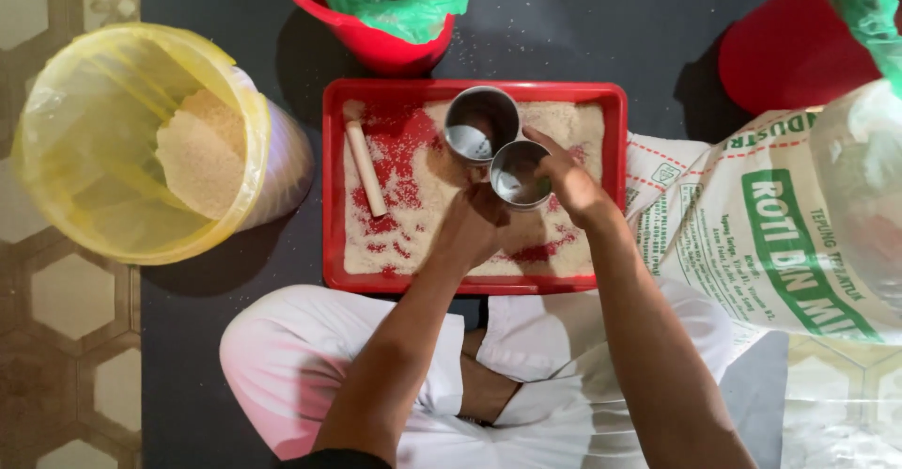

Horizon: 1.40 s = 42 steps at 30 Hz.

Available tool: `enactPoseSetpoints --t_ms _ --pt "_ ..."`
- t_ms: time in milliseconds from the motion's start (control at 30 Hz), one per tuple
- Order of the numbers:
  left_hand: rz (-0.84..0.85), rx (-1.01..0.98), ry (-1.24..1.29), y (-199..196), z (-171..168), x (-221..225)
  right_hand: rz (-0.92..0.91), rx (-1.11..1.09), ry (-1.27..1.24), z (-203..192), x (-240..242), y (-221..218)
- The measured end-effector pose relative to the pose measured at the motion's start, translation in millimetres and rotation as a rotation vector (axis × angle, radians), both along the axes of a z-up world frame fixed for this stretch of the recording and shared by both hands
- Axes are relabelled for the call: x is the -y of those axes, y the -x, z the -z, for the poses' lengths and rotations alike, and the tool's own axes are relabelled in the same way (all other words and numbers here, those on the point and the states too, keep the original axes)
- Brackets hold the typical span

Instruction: A person uses metal cups to measure and transfer grain from a tray into various buckets and bins.

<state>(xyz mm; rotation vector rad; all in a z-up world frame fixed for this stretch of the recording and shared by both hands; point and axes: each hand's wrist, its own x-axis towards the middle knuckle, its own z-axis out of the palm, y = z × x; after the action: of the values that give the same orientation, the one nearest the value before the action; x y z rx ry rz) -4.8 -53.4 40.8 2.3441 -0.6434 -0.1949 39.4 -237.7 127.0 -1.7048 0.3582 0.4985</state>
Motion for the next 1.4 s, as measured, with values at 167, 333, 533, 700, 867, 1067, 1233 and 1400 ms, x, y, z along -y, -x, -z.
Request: enactPoseSetpoints --t_ms 167,333,533,700,867,1067,1233,1400 --pt "-0.169 0.049 -0.192 -1.8 13.9 -22.8 -0.021 0.057 0.411 25.9 51.0 -19.8" --pt "-0.433 0.181 -0.133 -13.5 -10.1 -27.5 -0.029 -0.081 0.417 -6.9 39.4 -26.6" --pt "-0.159 0.064 0.234 -6.0 -65.5 -7.4 -0.372 -0.118 0.305 -15.8 -6.2 -8.5" --pt "-0.434 0.211 0.186 3.7 -30.4 -7.2 -0.510 -0.070 0.041 -14.2 1.5 -22.4" --pt "-0.510 -0.003 0.055 4.8 -53.9 -18.2 -0.815 0.407 1.066 87.3 46.9 -58.4" --pt "-0.523 0.055 0.061 6.5 -50.7 -19.9 -0.981 0.330 1.557 168.0 92.4 -35.3" --pt "-0.534 -0.063 0.080 1.2 -66.3 -25.2 -0.974 0.029 1.487 110.7 48.7 3.6" --pt "-0.511 -0.254 0.096 5.1 -72.7 -27.0 -0.706 0.014 0.937 78.2 -2.7 64.5"
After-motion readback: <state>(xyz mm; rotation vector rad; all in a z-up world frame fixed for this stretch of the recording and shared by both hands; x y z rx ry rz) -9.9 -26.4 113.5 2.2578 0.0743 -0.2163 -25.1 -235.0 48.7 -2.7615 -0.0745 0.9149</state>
